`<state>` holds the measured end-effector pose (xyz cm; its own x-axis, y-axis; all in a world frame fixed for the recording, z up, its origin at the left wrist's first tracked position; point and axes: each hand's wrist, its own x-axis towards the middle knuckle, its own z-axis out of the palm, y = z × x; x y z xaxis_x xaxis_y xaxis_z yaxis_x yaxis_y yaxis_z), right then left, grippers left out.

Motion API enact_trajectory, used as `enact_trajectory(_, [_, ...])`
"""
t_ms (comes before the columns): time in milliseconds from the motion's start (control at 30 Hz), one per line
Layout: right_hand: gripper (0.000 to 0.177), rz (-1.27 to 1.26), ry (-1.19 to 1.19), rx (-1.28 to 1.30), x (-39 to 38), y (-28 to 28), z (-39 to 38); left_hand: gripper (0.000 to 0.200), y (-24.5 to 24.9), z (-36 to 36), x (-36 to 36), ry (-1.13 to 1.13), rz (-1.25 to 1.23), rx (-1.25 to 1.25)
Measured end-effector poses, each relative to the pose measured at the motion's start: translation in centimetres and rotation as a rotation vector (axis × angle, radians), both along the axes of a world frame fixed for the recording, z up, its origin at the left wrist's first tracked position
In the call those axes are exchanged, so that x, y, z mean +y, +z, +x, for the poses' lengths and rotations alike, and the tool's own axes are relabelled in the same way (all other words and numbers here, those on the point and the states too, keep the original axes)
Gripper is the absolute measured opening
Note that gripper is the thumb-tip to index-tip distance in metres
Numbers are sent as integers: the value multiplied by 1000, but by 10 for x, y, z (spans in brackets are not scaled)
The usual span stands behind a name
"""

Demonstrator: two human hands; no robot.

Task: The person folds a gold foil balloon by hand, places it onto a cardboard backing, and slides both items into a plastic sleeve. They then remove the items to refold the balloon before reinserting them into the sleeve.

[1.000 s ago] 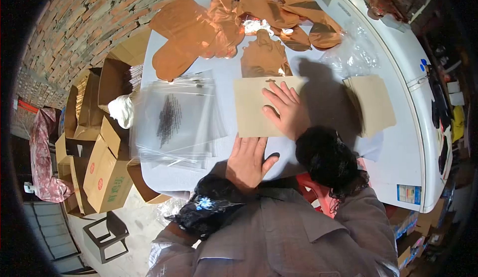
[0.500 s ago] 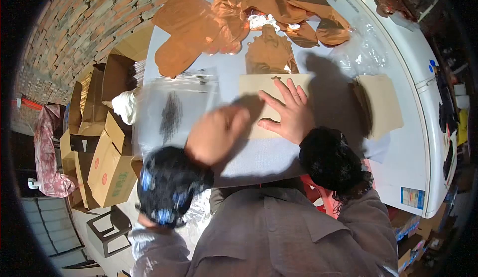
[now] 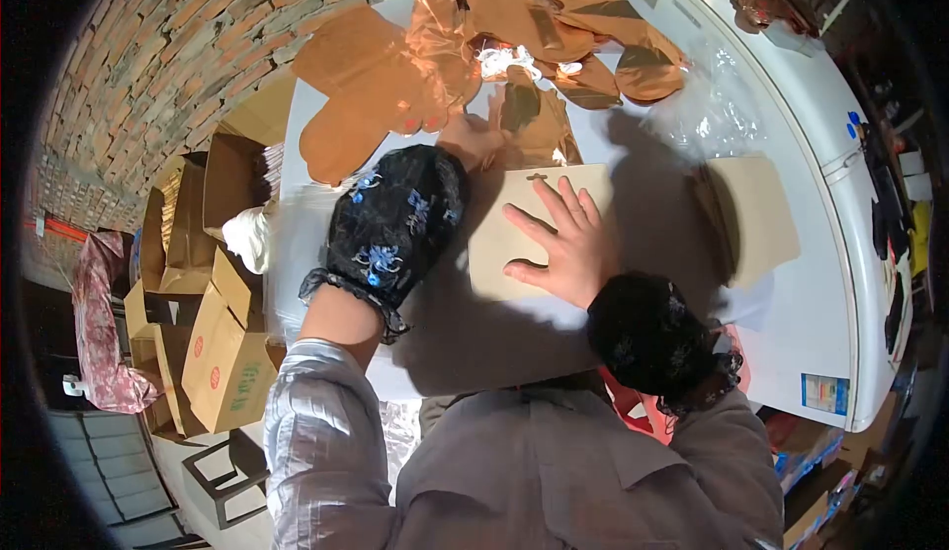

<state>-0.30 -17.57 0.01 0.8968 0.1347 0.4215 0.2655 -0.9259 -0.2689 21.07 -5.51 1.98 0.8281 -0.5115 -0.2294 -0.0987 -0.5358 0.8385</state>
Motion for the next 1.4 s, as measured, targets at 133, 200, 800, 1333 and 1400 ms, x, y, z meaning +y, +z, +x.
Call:
enact_trajectory(133, [71,5,1,30,-1,0,0,8,-34,35,5,-203,-247,135])
enact_trajectory(200, [70,12,4,25,-2,1,0,7,-29,40,10,-316,-310,172])
enact_trajectory(800, [56,584,108,266,-2,14,-6,44,11,-75,42,-679,-158,-429])
enact_trajectory(1333, [57,156,64,-28,-10,-36,-4,51,-25,-147,34,-231,-117,-709])
enact_trajectory(1400, [56,111,77,-79,-12,-38,-2,52,-24,-147,34,-253,-97,-722])
